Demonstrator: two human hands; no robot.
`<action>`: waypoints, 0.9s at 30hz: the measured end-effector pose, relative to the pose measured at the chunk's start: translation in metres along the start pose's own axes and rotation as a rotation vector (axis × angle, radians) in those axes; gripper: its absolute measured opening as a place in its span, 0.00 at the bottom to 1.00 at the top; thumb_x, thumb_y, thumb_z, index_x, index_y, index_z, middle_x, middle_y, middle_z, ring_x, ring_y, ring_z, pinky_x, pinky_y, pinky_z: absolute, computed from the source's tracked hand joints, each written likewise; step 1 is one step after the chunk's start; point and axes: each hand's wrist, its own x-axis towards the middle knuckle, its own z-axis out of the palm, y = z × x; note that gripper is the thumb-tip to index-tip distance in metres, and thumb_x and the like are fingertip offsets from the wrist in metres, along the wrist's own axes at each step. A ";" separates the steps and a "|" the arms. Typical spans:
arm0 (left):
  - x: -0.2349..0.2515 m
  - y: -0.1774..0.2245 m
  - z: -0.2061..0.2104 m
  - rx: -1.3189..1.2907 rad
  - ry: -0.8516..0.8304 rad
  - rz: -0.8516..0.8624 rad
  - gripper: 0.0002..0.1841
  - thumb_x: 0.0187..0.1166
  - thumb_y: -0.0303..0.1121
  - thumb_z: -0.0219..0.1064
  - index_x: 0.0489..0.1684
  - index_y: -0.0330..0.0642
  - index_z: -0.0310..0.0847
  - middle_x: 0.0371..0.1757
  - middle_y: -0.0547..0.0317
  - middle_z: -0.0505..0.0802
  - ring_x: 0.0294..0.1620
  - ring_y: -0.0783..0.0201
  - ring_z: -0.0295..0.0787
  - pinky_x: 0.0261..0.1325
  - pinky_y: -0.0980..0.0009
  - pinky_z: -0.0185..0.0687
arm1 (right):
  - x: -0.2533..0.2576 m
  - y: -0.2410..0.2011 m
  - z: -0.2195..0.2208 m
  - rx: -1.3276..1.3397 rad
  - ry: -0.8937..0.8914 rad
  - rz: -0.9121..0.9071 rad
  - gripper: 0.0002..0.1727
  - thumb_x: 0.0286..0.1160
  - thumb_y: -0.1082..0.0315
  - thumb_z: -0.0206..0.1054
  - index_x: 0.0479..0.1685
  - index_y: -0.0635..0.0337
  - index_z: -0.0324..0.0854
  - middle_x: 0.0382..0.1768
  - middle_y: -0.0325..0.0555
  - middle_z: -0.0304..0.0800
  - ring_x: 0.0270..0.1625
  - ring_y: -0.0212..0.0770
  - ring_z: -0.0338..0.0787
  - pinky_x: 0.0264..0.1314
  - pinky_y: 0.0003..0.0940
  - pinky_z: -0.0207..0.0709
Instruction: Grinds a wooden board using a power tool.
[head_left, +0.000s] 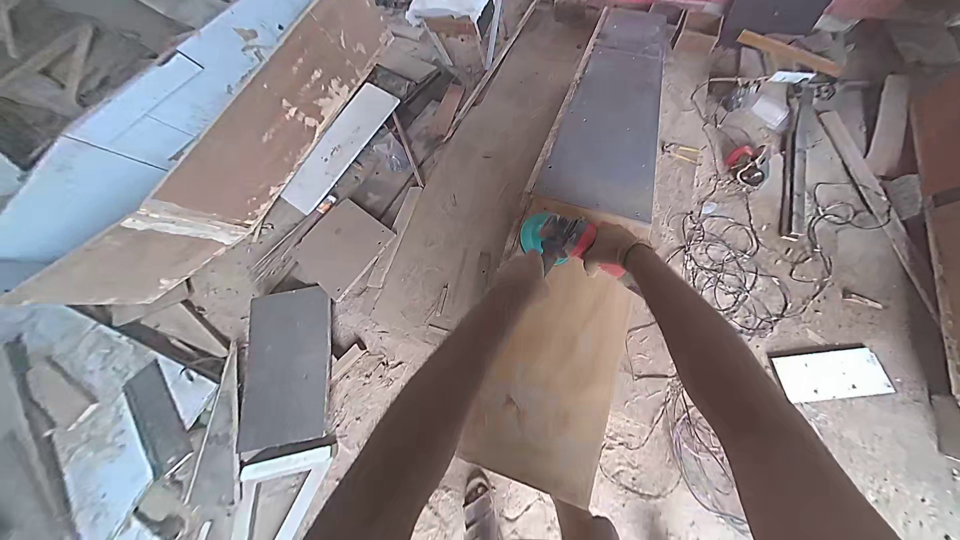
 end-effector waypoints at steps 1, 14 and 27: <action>-0.001 0.003 -0.007 0.014 -0.027 -0.013 0.25 0.73 0.33 0.73 0.69 0.37 0.73 0.52 0.43 0.90 0.43 0.51 0.93 0.47 0.51 0.90 | 0.006 0.002 0.002 0.016 0.003 -0.003 0.32 0.48 0.58 0.90 0.53 0.68 0.87 0.49 0.62 0.93 0.56 0.62 0.93 0.59 0.68 0.82; -0.104 -0.075 0.086 -0.113 -0.157 -0.205 0.34 0.70 0.35 0.75 0.76 0.39 0.65 0.57 0.41 0.90 0.53 0.45 0.94 0.54 0.45 0.90 | -0.075 -0.056 0.096 -0.033 -0.292 -0.152 0.32 0.51 0.61 0.87 0.57 0.70 0.85 0.58 0.64 0.90 0.64 0.62 0.89 0.65 0.67 0.80; -0.218 -0.146 0.260 -0.224 -0.176 -0.347 0.33 0.77 0.45 0.71 0.79 0.40 0.68 0.54 0.42 0.95 0.56 0.42 0.95 0.57 0.43 0.89 | -0.187 -0.079 0.235 -0.114 -0.410 -0.183 0.35 0.54 0.57 0.83 0.67 0.59 0.82 0.59 0.59 0.92 0.64 0.62 0.91 0.62 0.68 0.83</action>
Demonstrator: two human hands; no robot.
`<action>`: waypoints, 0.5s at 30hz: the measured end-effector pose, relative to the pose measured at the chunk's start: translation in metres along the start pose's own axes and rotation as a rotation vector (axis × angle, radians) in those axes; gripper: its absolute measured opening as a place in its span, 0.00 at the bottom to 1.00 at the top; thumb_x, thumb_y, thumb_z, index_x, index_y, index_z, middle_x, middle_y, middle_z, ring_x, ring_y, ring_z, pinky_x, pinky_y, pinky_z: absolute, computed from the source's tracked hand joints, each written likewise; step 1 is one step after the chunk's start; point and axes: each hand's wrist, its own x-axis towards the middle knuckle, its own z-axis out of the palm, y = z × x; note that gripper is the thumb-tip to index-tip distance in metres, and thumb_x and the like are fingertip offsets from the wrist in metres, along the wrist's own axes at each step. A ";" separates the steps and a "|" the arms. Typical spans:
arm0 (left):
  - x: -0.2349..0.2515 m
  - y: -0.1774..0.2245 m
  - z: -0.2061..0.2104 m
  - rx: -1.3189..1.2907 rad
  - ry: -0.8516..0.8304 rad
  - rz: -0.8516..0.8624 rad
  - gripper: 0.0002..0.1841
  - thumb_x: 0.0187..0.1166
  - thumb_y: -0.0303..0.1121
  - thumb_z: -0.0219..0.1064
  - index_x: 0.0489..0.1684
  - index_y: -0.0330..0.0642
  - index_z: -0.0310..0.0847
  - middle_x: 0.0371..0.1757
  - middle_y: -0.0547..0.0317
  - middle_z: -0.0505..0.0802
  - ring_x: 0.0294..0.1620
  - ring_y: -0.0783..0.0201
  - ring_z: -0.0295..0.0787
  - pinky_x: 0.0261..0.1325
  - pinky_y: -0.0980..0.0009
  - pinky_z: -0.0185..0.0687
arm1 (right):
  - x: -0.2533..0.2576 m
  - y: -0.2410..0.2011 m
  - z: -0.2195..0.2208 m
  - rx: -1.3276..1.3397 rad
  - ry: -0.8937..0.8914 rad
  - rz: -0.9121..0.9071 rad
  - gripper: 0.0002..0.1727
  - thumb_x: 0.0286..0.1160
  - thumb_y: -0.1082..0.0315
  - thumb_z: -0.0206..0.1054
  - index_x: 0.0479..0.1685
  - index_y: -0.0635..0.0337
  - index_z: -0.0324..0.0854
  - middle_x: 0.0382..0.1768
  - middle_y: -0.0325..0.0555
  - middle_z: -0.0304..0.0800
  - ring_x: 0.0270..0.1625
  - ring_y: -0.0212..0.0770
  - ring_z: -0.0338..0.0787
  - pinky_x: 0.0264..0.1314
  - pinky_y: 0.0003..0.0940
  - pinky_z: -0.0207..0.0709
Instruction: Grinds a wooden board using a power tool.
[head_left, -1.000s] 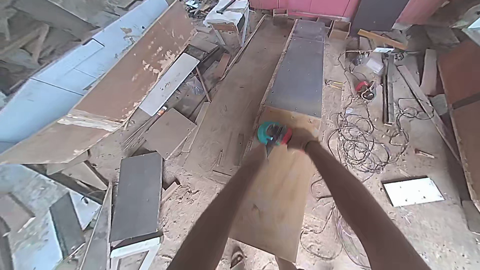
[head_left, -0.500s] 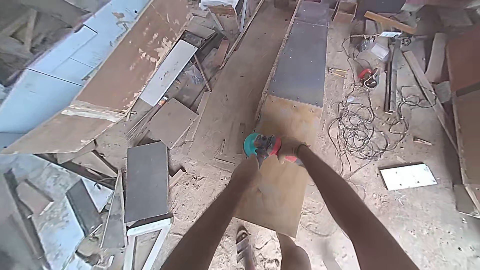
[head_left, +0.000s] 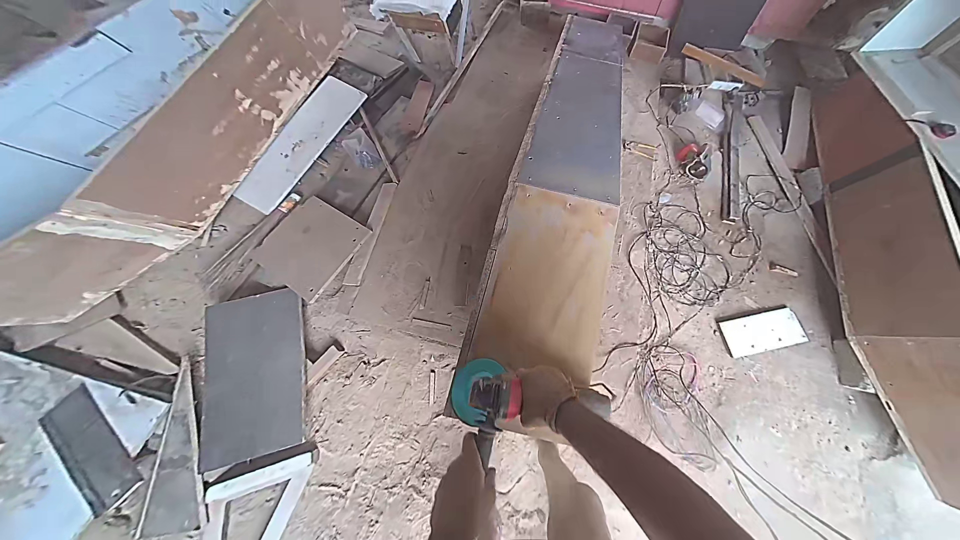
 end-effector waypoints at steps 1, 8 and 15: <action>0.000 0.004 0.008 -0.017 0.002 0.009 0.32 0.77 0.45 0.71 0.78 0.40 0.69 0.54 0.42 0.94 0.57 0.42 0.94 0.57 0.43 0.89 | -0.006 0.006 0.000 0.016 -0.009 0.009 0.35 0.55 0.58 0.83 0.68 0.59 0.81 0.60 0.60 0.92 0.64 0.62 0.91 0.63 0.68 0.83; 0.046 0.146 -0.084 0.150 0.036 0.254 0.34 0.79 0.40 0.69 0.84 0.41 0.63 0.60 0.39 0.91 0.59 0.40 0.93 0.59 0.41 0.88 | -0.014 0.098 -0.112 0.073 0.176 0.140 0.32 0.62 0.56 0.80 0.66 0.62 0.83 0.62 0.63 0.90 0.68 0.65 0.88 0.66 0.72 0.79; 0.070 0.284 -0.207 0.289 0.105 0.393 0.20 0.70 0.31 0.74 0.59 0.37 0.77 0.41 0.44 0.90 0.37 0.50 0.92 0.39 0.50 0.88 | 0.037 0.185 -0.232 0.222 0.372 0.224 0.31 0.38 0.60 0.93 0.44 0.68 0.88 0.45 0.63 0.93 0.53 0.63 0.92 0.56 0.70 0.82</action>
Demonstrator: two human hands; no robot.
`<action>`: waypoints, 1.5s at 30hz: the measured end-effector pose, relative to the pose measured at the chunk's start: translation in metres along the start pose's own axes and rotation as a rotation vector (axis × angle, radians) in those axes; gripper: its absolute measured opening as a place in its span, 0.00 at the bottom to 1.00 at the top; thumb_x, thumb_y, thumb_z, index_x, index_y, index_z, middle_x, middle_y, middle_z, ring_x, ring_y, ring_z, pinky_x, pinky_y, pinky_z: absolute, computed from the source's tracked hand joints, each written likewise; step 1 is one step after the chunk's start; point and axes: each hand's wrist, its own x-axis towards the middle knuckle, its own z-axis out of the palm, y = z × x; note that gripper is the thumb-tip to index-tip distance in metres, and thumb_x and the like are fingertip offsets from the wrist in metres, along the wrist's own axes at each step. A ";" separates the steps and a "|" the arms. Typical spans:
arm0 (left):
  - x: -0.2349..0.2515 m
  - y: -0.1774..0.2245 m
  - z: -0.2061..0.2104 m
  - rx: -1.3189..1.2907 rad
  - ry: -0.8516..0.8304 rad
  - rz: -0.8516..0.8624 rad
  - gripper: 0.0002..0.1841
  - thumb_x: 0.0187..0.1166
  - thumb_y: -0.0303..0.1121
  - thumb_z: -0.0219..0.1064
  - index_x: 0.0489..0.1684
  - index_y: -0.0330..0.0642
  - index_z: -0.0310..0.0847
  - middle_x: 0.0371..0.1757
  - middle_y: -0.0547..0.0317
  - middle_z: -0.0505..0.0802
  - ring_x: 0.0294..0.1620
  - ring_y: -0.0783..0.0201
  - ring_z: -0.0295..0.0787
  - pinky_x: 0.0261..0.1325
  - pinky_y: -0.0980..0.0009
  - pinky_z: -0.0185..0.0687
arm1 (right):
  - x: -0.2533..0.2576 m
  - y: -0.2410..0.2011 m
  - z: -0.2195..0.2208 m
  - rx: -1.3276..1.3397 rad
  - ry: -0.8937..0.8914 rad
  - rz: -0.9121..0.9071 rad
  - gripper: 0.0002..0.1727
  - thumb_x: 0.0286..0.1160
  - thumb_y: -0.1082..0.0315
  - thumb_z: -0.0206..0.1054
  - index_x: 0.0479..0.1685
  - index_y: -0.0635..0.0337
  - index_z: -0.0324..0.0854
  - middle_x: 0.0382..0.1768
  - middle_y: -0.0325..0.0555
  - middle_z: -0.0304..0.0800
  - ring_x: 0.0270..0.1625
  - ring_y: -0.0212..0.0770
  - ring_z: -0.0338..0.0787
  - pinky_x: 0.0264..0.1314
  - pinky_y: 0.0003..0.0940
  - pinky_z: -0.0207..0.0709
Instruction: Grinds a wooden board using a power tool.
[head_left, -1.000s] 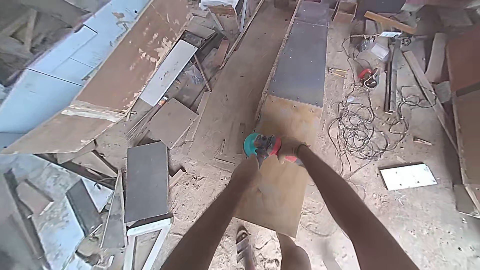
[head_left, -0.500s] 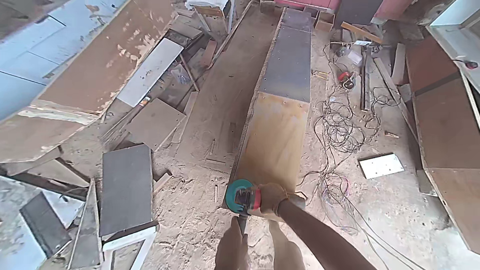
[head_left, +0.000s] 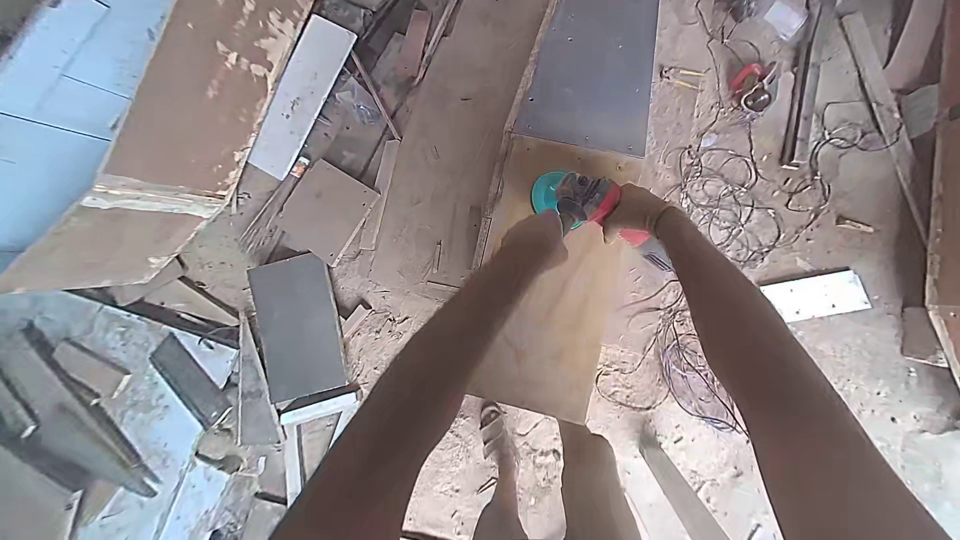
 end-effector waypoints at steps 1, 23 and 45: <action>-0.002 0.004 -0.006 0.012 -0.023 -0.014 0.19 0.71 0.31 0.73 0.58 0.37 0.77 0.38 0.47 0.89 0.32 0.54 0.90 0.35 0.55 0.87 | 0.005 0.004 0.002 0.026 -0.014 -0.023 0.32 0.34 0.61 0.94 0.44 0.67 0.88 0.44 0.62 0.93 0.52 0.62 0.93 0.55 0.69 0.82; -0.189 -0.154 0.261 -0.205 -0.118 -0.354 0.31 0.77 0.46 0.70 0.76 0.39 0.68 0.48 0.42 0.95 0.52 0.42 0.96 0.53 0.42 0.89 | -0.167 -0.088 0.233 -0.114 -0.408 -0.193 0.34 0.55 0.57 0.82 0.65 0.59 0.82 0.58 0.59 0.92 0.63 0.62 0.92 0.60 0.68 0.84; -0.090 -0.007 0.129 -0.016 -0.209 -0.167 0.32 0.73 0.37 0.73 0.76 0.40 0.64 0.57 0.44 0.91 0.57 0.46 0.94 0.56 0.46 0.90 | -0.101 0.024 0.101 -0.051 -0.244 -0.083 0.31 0.49 0.56 0.86 0.52 0.66 0.87 0.54 0.62 0.92 0.61 0.64 0.91 0.62 0.70 0.81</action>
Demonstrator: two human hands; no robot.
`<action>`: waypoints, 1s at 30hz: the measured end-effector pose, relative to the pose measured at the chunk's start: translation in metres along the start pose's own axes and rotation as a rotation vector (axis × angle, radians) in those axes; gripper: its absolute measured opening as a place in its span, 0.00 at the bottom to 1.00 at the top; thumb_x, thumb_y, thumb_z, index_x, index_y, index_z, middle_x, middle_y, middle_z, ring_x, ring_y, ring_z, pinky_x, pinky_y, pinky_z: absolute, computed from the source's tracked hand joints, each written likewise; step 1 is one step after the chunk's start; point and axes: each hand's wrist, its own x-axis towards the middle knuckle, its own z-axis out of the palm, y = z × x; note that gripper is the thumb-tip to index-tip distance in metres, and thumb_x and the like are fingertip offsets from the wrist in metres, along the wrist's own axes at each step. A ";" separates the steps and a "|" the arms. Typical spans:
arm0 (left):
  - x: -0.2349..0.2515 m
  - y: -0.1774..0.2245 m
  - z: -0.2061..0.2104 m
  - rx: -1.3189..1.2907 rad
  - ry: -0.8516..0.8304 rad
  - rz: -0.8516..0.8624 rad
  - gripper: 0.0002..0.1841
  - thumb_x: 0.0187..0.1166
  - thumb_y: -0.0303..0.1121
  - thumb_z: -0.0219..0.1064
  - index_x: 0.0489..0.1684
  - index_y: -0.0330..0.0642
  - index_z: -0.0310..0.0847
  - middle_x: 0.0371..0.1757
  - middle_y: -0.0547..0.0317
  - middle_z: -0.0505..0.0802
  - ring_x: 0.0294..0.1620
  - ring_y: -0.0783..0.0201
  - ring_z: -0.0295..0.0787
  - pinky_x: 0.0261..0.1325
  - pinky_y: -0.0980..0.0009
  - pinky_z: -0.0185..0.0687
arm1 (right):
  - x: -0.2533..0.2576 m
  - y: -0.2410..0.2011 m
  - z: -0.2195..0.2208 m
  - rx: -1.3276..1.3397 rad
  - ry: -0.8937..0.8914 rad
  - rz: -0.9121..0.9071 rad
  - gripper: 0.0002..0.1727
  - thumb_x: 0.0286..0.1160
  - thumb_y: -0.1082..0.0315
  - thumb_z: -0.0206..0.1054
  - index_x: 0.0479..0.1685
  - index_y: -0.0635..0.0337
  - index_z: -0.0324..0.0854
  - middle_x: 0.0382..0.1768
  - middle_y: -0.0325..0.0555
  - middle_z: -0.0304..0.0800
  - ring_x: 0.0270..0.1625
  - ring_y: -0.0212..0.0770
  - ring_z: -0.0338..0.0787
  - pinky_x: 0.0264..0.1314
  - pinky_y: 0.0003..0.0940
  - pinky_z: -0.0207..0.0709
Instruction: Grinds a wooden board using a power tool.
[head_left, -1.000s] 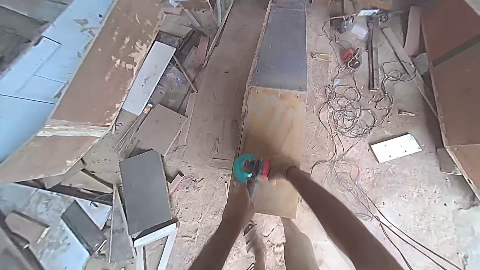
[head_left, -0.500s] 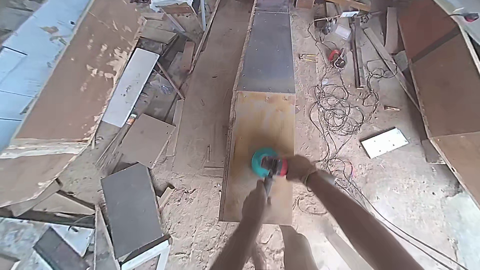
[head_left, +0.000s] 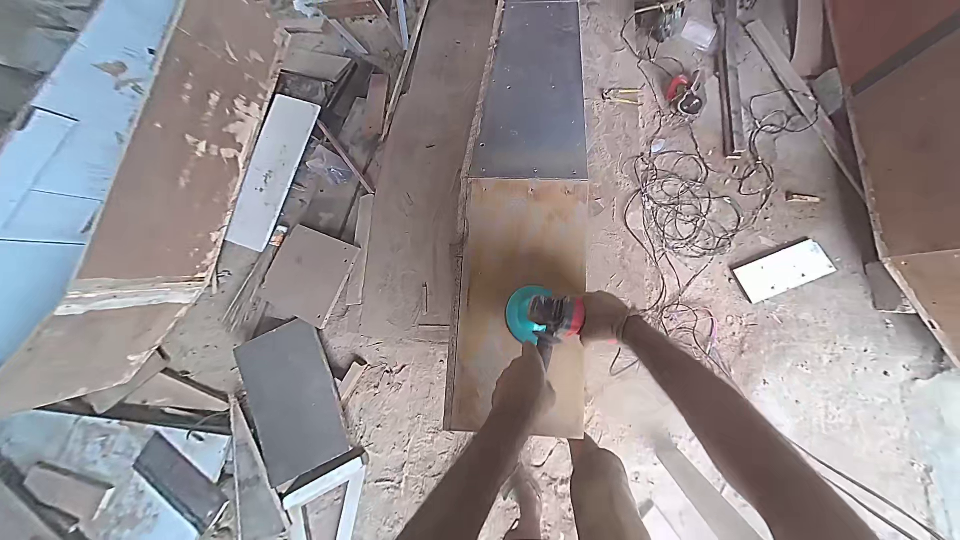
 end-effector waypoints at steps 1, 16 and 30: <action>-0.004 -0.012 0.015 -0.009 -0.001 -0.014 0.32 0.73 0.37 0.72 0.75 0.40 0.64 0.56 0.44 0.91 0.56 0.46 0.94 0.55 0.47 0.90 | -0.004 -0.008 0.014 -0.011 -0.021 -0.009 0.29 0.50 0.56 0.86 0.52 0.65 0.87 0.54 0.61 0.92 0.61 0.63 0.91 0.62 0.70 0.81; -0.085 -0.187 0.160 -0.023 0.116 -0.077 0.31 0.74 0.41 0.70 0.78 0.47 0.67 0.53 0.47 0.95 0.54 0.46 0.96 0.52 0.46 0.91 | -0.072 -0.124 0.203 0.022 -0.015 -0.033 0.34 0.51 0.54 0.83 0.64 0.57 0.85 0.61 0.57 0.92 0.66 0.61 0.90 0.66 0.72 0.80; 0.004 -0.009 0.043 -0.015 0.240 0.187 0.31 0.77 0.36 0.69 0.82 0.47 0.67 0.64 0.44 0.92 0.63 0.44 0.92 0.59 0.41 0.88 | -0.043 0.004 0.043 0.090 0.316 0.219 0.31 0.55 0.55 0.88 0.60 0.59 0.88 0.57 0.62 0.93 0.63 0.65 0.91 0.63 0.74 0.80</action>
